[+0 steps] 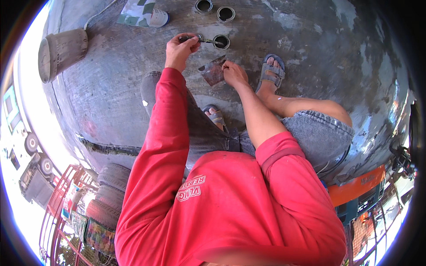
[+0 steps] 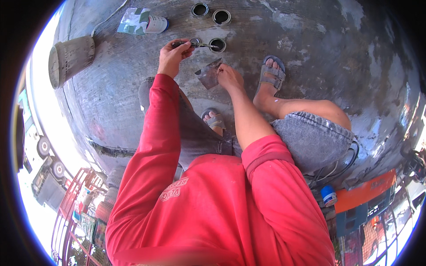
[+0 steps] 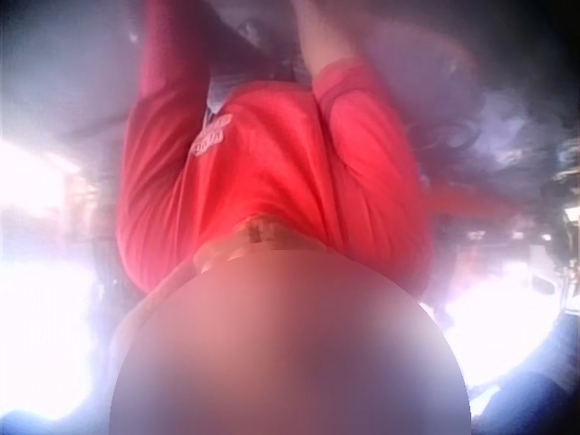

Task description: The person prepares paint by mixing contents from small cans, then uses a brush to apply paint to the rear side panel of a dark-colored car. The person repeatedly dips the brush into the paint and applies it to the car surface.

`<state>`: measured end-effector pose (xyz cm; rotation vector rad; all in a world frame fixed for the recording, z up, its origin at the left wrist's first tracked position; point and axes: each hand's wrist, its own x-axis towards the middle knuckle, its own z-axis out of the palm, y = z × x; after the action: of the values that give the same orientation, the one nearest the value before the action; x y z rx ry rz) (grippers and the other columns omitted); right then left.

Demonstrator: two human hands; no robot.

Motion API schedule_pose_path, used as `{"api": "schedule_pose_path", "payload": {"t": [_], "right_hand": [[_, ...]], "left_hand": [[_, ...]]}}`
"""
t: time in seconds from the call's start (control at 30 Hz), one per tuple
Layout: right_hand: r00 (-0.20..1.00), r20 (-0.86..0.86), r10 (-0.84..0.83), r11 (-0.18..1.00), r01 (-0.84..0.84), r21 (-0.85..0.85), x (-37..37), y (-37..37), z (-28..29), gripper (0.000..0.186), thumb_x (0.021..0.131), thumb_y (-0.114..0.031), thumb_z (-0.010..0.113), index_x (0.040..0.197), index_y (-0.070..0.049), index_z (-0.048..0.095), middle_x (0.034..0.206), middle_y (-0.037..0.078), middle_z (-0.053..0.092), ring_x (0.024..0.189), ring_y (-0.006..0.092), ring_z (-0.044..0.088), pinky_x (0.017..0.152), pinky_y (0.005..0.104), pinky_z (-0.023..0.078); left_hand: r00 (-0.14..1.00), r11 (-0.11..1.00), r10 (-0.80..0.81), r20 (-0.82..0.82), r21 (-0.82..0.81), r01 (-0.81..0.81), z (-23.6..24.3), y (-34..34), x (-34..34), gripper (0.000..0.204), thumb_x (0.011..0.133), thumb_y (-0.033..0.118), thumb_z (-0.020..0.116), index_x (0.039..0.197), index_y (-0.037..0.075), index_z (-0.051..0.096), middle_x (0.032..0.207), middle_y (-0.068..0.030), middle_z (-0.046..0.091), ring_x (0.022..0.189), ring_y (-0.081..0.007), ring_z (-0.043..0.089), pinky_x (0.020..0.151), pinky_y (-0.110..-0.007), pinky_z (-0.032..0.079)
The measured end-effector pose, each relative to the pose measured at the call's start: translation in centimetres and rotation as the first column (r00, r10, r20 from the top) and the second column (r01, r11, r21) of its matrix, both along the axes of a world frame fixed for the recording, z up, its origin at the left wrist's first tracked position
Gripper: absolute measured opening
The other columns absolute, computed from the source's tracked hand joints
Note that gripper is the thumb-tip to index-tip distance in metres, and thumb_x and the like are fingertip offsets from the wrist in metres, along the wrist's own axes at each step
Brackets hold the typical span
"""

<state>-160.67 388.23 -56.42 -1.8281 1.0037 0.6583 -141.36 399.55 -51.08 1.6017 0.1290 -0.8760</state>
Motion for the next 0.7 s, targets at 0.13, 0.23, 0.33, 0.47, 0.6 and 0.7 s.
{"api": "schedule_pose_path", "payload": {"t": [0.13,0.23,0.33,0.47,0.6,0.7], "right_hand": [[0.987,0.118,0.108,0.994,-0.110,0.010,0.2,0.9,-3.1,0.033,0.089,-0.006,0.052,0.113,-0.022,0.069,0.121,0.011,0.073,0.116,0.0347,0.067,0.093,0.0437,0.053],[0.981,0.149,0.121,0.988,-0.133,0.075,0.8,2.1,-4.9,0.037,0.088,-0.002,0.050,0.112,-0.020,0.070,0.123,0.011,0.072,0.116,0.0356,0.067,0.093,0.0437,0.053],[0.980,0.156,0.126,0.991,-0.131,0.022,0.7,2.9,-6.9,0.033,0.088,-0.003,0.052,0.108,-0.020,0.072,0.117,0.012,0.072,0.112,0.0362,0.067,0.090,0.0453,0.054],[0.970,0.221,0.105,0.991,-0.083,-0.106,0.1,3.5,-8.0,0.025,0.087,-0.007,0.058,0.103,-0.019,0.074,0.108,0.011,0.070,0.108,0.0358,0.067,0.087,0.0462,0.055],[0.942,0.329,-0.059,0.963,0.140,-0.229,0.4,3.6,-7.2,0.023,0.086,-0.016,0.069,0.108,-0.019,0.071,0.116,0.010,0.066,0.111,0.0354,0.066,0.091,0.0460,0.055],[0.900,0.349,-0.260,0.888,0.365,-0.281,1.5,2.4,-6.4,0.046,0.081,-0.025,0.080,0.124,-0.021,0.063,0.129,0.010,0.061,0.119,0.0353,0.063,0.095,0.0460,0.054]], "left_hand": [[0.984,0.992,0.099,-0.151,-0.059,-0.109,0.9,1.0,0.4,0.025,0.097,0.007,0.071,0.118,-0.004,0.064,0.106,-0.0156,0.072,0.098,-0.0276,0.075,0.083,-0.036,0.063],[0.963,0.979,0.158,-0.217,-0.095,-0.182,1.2,1.5,0.4,0.021,0.098,0.003,0.067,0.117,-0.003,0.059,0.108,-0.0176,0.071,0.099,-0.0327,0.075,0.085,-0.040,0.063],[0.940,0.964,0.204,-0.275,-0.112,-0.242,0.9,1.8,0.8,0.017,0.100,0.000,0.064,0.115,-0.003,0.056,0.109,-0.0191,0.070,0.100,-0.0357,0.075,0.086,-0.043,0.063],[0.896,0.939,0.294,-0.332,-0.072,-0.335,0.4,2.6,1.0,0.018,0.098,-0.001,0.065,0.111,-0.003,0.054,0.105,-0.0188,0.069,0.096,-0.0372,0.076,0.081,-0.044,0.064],[0.893,0.942,0.305,-0.331,-0.035,-0.335,0.3,2.0,1.1,0.018,0.100,0.000,0.062,0.113,-0.003,0.051,0.107,-0.0222,0.069,0.100,-0.0383,0.075,0.086,-0.046,0.064],[0.892,0.940,0.312,-0.328,-0.026,-0.339,0.5,1.6,0.9,0.018,0.100,-0.001,0.062,0.114,-0.003,0.050,0.106,-0.0224,0.069,0.099,-0.0384,0.075,0.085,-0.046,0.064]]}}
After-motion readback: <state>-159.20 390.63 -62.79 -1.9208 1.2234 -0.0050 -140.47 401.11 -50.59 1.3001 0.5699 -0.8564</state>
